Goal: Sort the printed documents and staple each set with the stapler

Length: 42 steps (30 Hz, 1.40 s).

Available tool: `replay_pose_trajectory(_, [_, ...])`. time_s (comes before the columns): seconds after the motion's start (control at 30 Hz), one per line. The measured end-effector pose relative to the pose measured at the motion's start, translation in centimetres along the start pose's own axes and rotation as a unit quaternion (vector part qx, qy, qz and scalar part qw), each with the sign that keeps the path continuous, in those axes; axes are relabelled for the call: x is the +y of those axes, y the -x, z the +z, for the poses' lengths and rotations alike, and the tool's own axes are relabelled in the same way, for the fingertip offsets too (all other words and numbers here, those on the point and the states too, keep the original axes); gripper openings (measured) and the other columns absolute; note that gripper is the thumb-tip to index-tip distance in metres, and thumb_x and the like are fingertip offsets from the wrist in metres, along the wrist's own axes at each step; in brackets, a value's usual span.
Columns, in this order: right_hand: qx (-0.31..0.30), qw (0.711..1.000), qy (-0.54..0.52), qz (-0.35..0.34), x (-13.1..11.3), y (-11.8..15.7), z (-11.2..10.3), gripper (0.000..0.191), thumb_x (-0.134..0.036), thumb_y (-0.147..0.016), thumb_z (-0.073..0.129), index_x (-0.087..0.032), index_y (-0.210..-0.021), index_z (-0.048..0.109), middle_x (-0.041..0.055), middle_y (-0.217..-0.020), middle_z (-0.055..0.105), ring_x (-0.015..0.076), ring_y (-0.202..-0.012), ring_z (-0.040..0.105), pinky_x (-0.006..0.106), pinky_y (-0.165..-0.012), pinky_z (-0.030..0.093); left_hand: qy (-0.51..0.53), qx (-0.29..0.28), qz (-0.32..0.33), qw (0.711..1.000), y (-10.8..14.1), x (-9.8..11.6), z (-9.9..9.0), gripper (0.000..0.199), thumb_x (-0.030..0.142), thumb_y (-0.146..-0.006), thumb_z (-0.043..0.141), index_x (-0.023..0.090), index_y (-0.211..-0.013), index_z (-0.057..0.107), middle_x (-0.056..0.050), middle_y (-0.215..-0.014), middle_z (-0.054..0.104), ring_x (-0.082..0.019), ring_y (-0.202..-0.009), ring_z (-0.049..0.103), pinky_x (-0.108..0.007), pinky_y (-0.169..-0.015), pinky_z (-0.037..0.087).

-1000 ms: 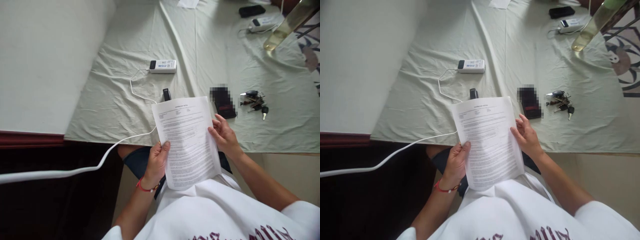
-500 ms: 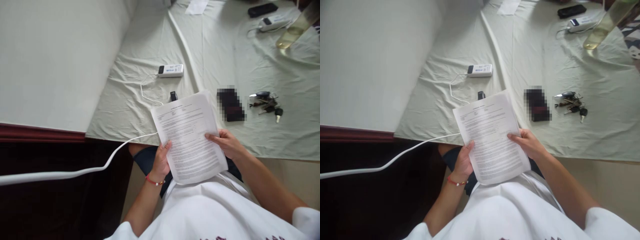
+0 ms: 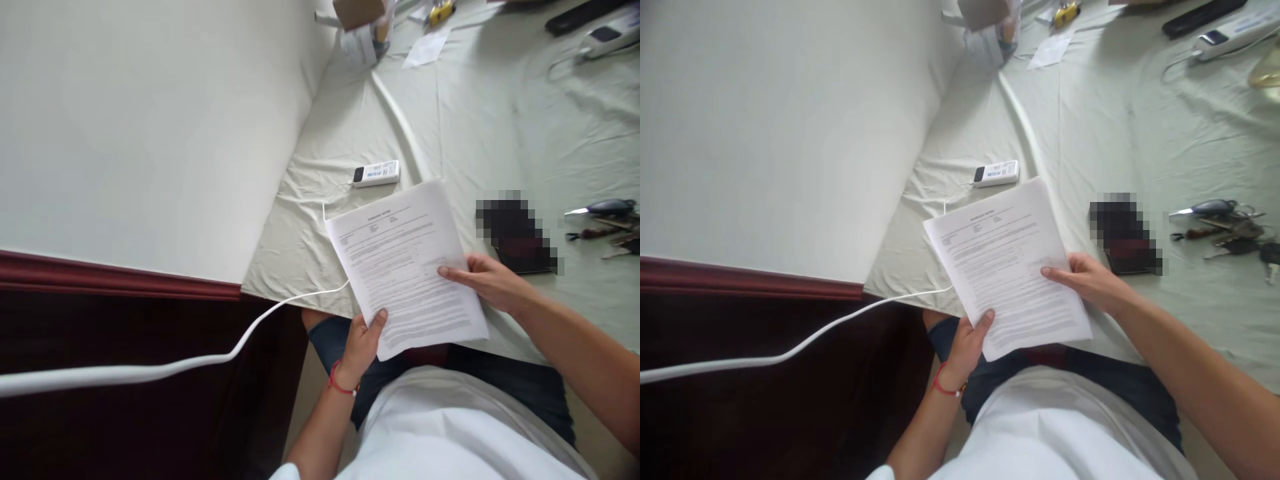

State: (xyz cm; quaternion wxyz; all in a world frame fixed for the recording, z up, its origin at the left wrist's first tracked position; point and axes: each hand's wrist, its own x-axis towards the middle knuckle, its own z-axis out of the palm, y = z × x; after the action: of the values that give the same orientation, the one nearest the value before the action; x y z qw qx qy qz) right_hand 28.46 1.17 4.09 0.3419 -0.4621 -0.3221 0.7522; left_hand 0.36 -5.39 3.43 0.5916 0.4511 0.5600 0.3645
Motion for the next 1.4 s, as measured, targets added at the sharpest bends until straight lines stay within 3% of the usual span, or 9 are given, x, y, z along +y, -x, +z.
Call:
replay_pose_trajectory(0.1, [-0.036, 0.999, -0.033, -0.007, 0.2, -1.8, -0.2, 0.037, -0.052, -0.075, 0.089, -0.022, -0.094, 0.083, 0.0067, -0.094, 0.083, 0.0245, -0.083, 0.080, 0.033, -0.075, 0.066, -0.021, 0.008, 0.032, 0.999, -0.4, 0.5, -0.7, 0.052, 0.058, -0.093, 0.071, 0.015, -0.121, 0.078, -0.015, -0.128, 0.076, -0.034, -0.123, 0.070, -0.050, -0.115, 0.050])
replay_pose_trajectory(0.23, [-0.069, 0.997, -0.029, -0.020, 1.0, -2.1, -0.6, 0.040, -0.057, -0.081, 0.084, -0.019, -0.095, 0.082, 0.0072, -0.093, 0.083, 0.0242, -0.082, 0.080, 0.033, -0.073, 0.066, 0.047, 0.037, 0.040, 0.997, -1.3, 0.1, -1.2, 0.057, 0.061, -0.092, 0.070, 0.014, -0.122, 0.077, -0.016, -0.128, 0.076, -0.035, -0.124, 0.070, -0.050, -0.116, 0.049])
replay_pose_trajectory(0.43, [-0.096, 0.994, -0.021, -0.038, 1.1, -1.5, -1.3, 0.039, -0.057, -0.083, 0.081, -0.019, -0.088, 0.080, 0.0051, -0.084, 0.081, 0.0196, -0.072, 0.076, 0.028, -0.065, 0.062, 0.104, 0.123, 0.025, 0.987, -4.0, -0.6, 0.4, 0.052, 0.054, -0.086, 0.080, 0.013, -0.119, 0.078, -0.014, -0.121, 0.079, -0.032, -0.131, 0.066, -0.047, -0.120, 0.045])
replay_pose_trajectory(0.57, [-0.044, 0.990, -0.123, -0.054, 0.8, -2.0, -1.0, 0.041, -0.055, -0.081, 0.084, -0.025, -0.108, 0.079, 0.0023, -0.090, 0.082, 0.0191, -0.076, 0.077, 0.029, -0.070, 0.063, 0.092, 0.176, 0.020, 0.980, -5.1, -0.9, 1.6, 0.057, 0.057, -0.077, 0.087, 0.013, -0.112, 0.079, -0.015, -0.114, 0.080, -0.033, -0.123, 0.071, -0.049, -0.116, 0.049])
replay_pose_trajectory(0.67, [0.012, 0.981, -0.183, -0.060, 0.9, -2.3, -0.9, 0.040, -0.052, -0.079, 0.087, -0.028, -0.110, 0.078, 0.0012, -0.093, 0.082, 0.0169, -0.076, 0.076, 0.025, -0.067, 0.061, 0.098, 0.209, 0.014, 0.973, -5.3, -1.2, 1.6, 0.054, 0.054, -0.071, 0.092, 0.013, -0.104, 0.080, -0.013, -0.109, 0.081, -0.032, -0.120, 0.072, -0.048, -0.116, 0.049])
replay_pose_trajectory(1.0, [0.045, 0.977, -0.207, -0.041, 1.1, -2.5, -0.8, 0.025, -0.040, -0.084, 0.084, -0.025, -0.103, 0.079, 0.0016, -0.091, 0.081, 0.0154, -0.076, 0.074, 0.024, -0.068, 0.060, 0.144, 0.185, 0.079, 0.969, -5.3, -1.3, 1.2, 0.046, 0.059, -0.087, 0.077, 0.015, -0.099, 0.082, -0.011, -0.102, 0.081, -0.027, -0.106, 0.075, -0.040, -0.101, 0.057])
replay_pose_trajectory(1.23, [0.041, 0.981, -0.181, -0.049, 1.1, -2.3, -1.0, 0.033, -0.046, -0.081, 0.086, -0.025, -0.105, 0.078, 0.0015, -0.093, 0.081, 0.0156, -0.073, 0.073, 0.025, -0.064, 0.059, 0.137, 0.180, 0.086, 0.970, -5.2, -1.2, 1.3, 0.040, 0.056, -0.088, 0.077, 0.016, -0.091, 0.081, -0.008, -0.094, 0.080, -0.023, -0.098, 0.075, -0.036, -0.099, 0.057])
replay_pose_trajectory(1.4, [0.034, 0.980, -0.187, -0.065, 0.7, -2.0, -0.8, 0.027, -0.045, -0.084, 0.083, -0.026, -0.103, 0.076, -0.0003, -0.093, 0.081, 0.0132, -0.073, 0.073, 0.023, -0.067, 0.059, 0.136, 0.177, 0.082, 0.971, -5.1, -0.8, 1.4, 0.042, 0.058, -0.086, 0.079, 0.016, -0.089, 0.081, -0.009, -0.095, 0.081, -0.022, -0.093, 0.075, -0.035, -0.098, 0.058])
